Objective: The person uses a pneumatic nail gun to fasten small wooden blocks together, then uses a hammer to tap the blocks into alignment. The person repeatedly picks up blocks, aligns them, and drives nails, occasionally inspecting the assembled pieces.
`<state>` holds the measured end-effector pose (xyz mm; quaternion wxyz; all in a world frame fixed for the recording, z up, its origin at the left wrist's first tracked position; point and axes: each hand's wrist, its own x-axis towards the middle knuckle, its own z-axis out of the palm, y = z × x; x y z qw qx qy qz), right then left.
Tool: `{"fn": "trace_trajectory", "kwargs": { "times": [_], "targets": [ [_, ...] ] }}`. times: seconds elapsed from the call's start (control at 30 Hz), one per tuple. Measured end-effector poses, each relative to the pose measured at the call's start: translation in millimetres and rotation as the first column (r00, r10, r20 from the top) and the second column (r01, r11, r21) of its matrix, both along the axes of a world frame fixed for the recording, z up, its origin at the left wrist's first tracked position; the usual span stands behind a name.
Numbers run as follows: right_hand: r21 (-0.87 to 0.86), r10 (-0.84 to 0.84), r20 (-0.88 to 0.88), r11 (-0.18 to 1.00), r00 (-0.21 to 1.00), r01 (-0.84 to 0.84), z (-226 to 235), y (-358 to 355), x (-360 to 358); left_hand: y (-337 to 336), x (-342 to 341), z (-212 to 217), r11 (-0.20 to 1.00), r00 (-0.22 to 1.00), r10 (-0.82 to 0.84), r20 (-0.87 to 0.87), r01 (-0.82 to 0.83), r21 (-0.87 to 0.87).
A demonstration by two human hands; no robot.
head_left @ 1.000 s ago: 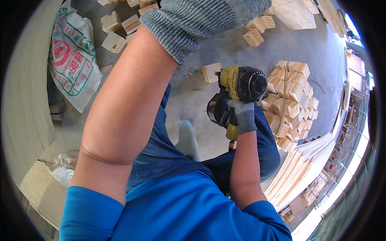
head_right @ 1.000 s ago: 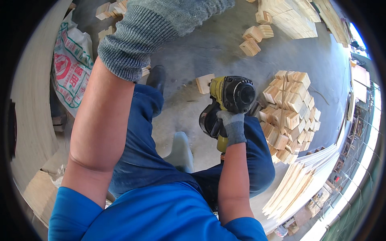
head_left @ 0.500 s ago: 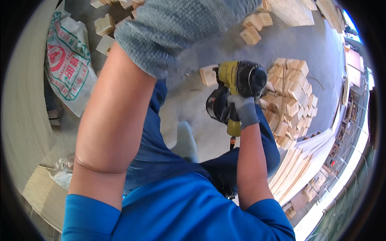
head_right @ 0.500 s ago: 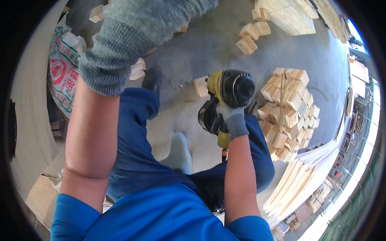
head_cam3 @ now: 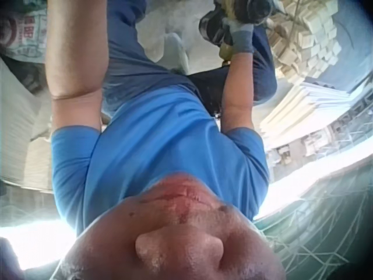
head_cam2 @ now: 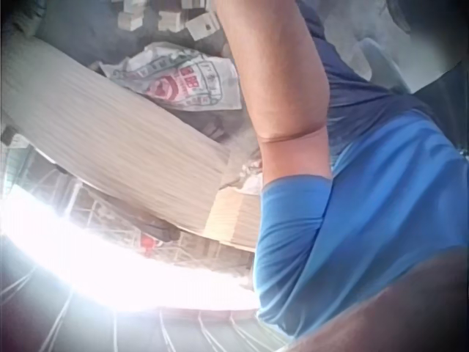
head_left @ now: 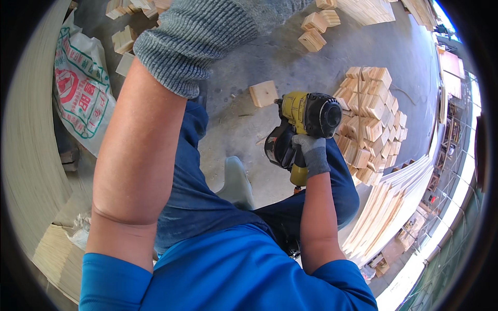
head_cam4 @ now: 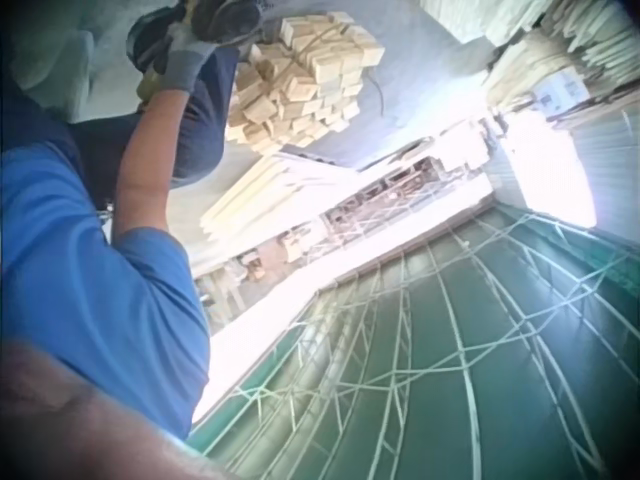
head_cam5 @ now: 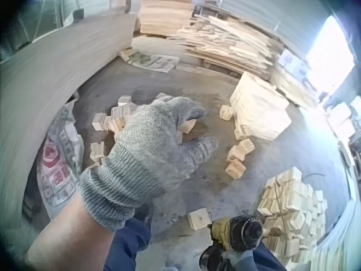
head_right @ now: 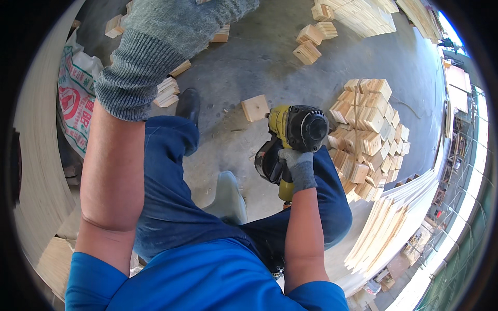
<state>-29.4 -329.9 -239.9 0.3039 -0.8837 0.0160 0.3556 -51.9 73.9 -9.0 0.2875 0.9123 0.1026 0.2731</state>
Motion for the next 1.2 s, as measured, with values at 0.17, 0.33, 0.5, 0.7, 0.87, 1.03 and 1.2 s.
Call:
{"fn": "trace_trajectory", "kwargs": {
  "times": [0.17, 0.33, 0.5, 0.7, 0.87, 1.03, 1.2],
  "targets": [
    [0.004, -0.052, 0.002, 0.999, 0.999, 0.052, -12, -26, -17, -21, 13, -4, 0.997, 0.995, -0.079, 0.067, 0.078, 0.018],
    [0.076, -0.053, 0.030, 0.996, 0.998, 0.051, -3, -17, -24, -28, 21, -1, 0.998, 0.998, -0.061, -0.023, 0.061, 0.000],
    [0.034, -0.021, 0.029, 0.999, 0.999, 0.020, -7, -18, -23, -29, 27, -9, 0.983, 0.988, -0.139, 0.070, 0.146, -0.114],
    [0.040, -0.098, 0.059, 0.995, 0.993, 0.096, -36, -37, -31, -56, 21, 3, 0.994, 0.998, -0.056, -0.040, 0.060, 0.093],
    [-0.099, -0.066, -0.125, 0.994, 0.990, 0.054, -30, -19, -31, -56, 16, -13, 0.804, 0.957, 0.290, -0.029, -0.227, 0.550],
    [-0.203, -0.270, -0.194, 0.952, 0.943, 0.230, -66, -54, -46, -43, 41, -30, 0.969, 0.968, -0.187, -0.165, 0.155, -0.193],
    [-0.208, -0.055, -0.157, 0.978, 0.986, 0.022, -72, -47, -41, -22, 42, -79, 0.950, 0.976, -0.141, -0.167, 0.181, 0.254]
  ]
}}
